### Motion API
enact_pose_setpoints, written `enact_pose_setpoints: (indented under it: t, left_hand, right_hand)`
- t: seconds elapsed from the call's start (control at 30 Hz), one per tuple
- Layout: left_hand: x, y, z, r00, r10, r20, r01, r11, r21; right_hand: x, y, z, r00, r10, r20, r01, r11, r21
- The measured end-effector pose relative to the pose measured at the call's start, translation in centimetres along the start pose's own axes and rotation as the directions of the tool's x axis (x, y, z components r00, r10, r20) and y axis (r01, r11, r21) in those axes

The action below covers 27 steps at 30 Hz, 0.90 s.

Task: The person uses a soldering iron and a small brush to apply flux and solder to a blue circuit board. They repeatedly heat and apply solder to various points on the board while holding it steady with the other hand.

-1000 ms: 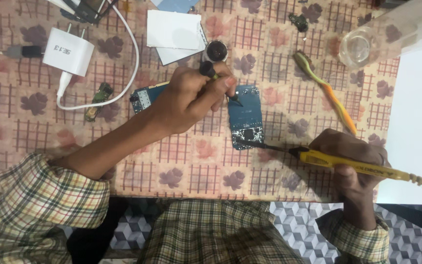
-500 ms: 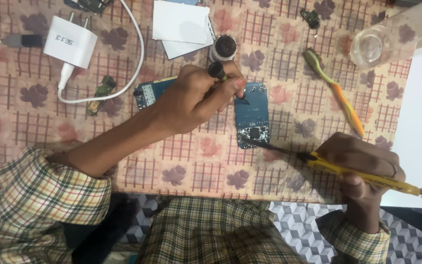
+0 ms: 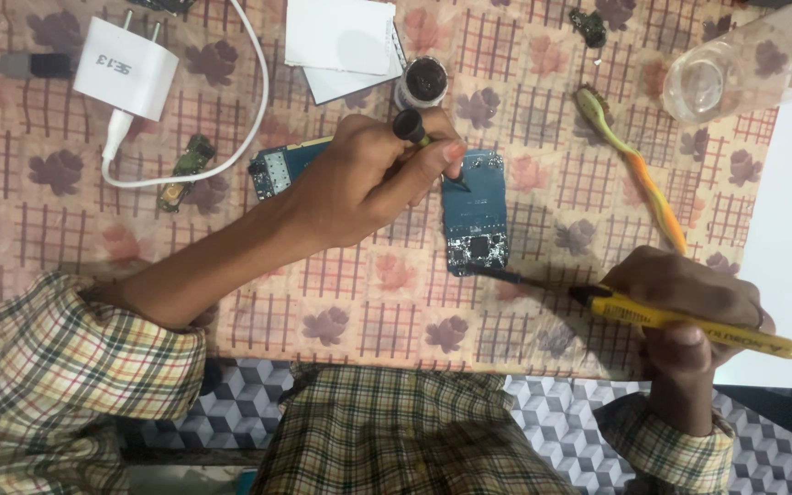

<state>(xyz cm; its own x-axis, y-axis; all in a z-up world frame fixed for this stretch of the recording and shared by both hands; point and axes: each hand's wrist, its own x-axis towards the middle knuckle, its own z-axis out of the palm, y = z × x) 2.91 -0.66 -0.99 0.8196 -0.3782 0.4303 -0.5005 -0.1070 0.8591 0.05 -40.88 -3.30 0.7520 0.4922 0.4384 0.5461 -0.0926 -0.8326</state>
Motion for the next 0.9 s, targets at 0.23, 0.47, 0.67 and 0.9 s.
enact_pose_setpoints:
  t: [0.23,0.47,0.67,0.9]
  left_hand:
    - [0.0,-0.1,0.1,0.999,-0.037,0.006,0.037,0.999,0.015]
    - [-0.1,-0.3,0.2,0.999,-0.035,0.002,0.035,0.999,0.02]
    - [-0.1,-0.4,0.2,1.0,0.003,-0.01,-0.003,1.0,0.024]
    - [-0.1,-0.1,0.1,0.998,-0.054,0.017,0.054,0.999,0.008]
  right_hand:
    - [0.0,-1.1,0.5,1.0,0.005,0.004,-0.005,0.991,-0.134]
    - [0.0,-0.9,0.7,0.998,0.039,-0.047,-0.045,0.99,-0.13]
    - [1.2,-1.9,1.1,0.997,0.013,-0.081,-0.023,0.992,-0.122]
    - [1.4,-2.0,1.5,0.998,0.013,-0.059,-0.018,0.995,-0.101]
